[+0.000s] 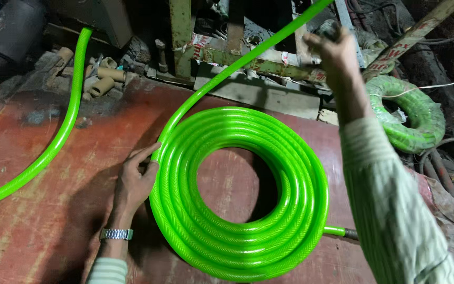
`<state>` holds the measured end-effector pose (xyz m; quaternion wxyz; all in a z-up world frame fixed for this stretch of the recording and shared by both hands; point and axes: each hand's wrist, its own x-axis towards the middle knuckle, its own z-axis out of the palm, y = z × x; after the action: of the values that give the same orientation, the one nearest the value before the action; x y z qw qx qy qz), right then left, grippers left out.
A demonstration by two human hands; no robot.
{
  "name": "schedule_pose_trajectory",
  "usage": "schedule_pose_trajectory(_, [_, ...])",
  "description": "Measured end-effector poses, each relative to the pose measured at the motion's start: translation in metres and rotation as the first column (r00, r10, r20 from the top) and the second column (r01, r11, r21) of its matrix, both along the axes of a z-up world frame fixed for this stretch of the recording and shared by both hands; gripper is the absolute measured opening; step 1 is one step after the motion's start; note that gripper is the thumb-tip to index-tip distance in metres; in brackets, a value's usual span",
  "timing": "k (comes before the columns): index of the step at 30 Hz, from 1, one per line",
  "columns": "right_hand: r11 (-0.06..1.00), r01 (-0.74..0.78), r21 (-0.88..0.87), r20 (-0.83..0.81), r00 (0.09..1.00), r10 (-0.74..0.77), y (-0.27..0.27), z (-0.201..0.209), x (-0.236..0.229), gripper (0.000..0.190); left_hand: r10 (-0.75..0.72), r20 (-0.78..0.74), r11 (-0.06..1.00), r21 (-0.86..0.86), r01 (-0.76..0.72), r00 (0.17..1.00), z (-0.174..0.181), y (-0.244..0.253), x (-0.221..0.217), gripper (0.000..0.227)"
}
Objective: The person coils a green hose by hand onto a flat surface.
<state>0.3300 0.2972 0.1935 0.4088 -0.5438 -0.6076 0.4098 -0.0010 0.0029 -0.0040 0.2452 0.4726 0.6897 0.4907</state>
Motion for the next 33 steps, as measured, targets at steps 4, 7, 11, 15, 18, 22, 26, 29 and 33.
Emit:
schedule_pose_trajectory(4, [0.988,0.054,0.146,-0.209,0.978,-0.022,0.034,0.026,-0.005,0.058,-0.009,-0.011,0.999,0.041,0.01,1.0,-0.017,0.005,-0.007,0.045])
schedule_pose_trajectory(7, [0.977,0.076,0.197,-0.194,0.98,-0.037,0.024,0.03,-0.014,0.047,0.003,-0.026,0.999,0.041,-0.002,1.0,-0.016,0.006,-0.005,0.04])
schedule_pose_trajectory(11, [0.995,0.043,0.091,-0.103,0.994,-0.034,0.026,0.008,-0.006,0.025,-0.013,-0.029,0.999,0.039,0.014,0.999,-0.011,0.003,-0.002,0.042])
schedule_pose_trajectory(15, [0.999,0.017,0.037,-0.011,1.0,-0.016,-0.011,0.013,-0.003,0.044,-0.022,-0.027,0.999,0.034,0.023,0.999,0.001,-0.001,0.0,0.044])
schedule_pose_trajectory(18, [0.993,0.116,0.021,-0.159,0.981,-0.111,-0.043,0.013,0.003,0.028,-0.039,-0.044,0.997,0.061,0.042,0.998,-0.003,-0.002,-0.001,0.045])
schedule_pose_trajectory(22, [0.978,0.184,0.098,-0.491,0.864,-0.113,-0.06,0.006,0.039,0.017,-0.054,-0.029,0.998,0.02,0.054,0.998,0.011,-0.002,0.001,0.045])
schedule_pose_trajectory(26, [0.973,0.18,0.141,-0.645,0.763,-0.048,-0.101,0.024,0.058,0.02,-0.081,-0.087,0.99,0.111,0.09,0.993,0.001,0.0,-0.001,0.042])
schedule_pose_trajectory(29, [0.955,0.251,0.156,-0.642,0.761,-0.095,-0.126,0.036,0.068,0.027,-0.062,-0.06,0.99,0.123,0.069,0.996,0.001,-0.001,0.001,0.043])
schedule_pose_trajectory(33, [0.957,0.207,0.202,-0.605,0.795,-0.044,-0.146,0.038,0.093,0.027,-0.07,-0.119,0.984,0.155,0.088,0.99,0.001,-0.001,0.003,0.045])
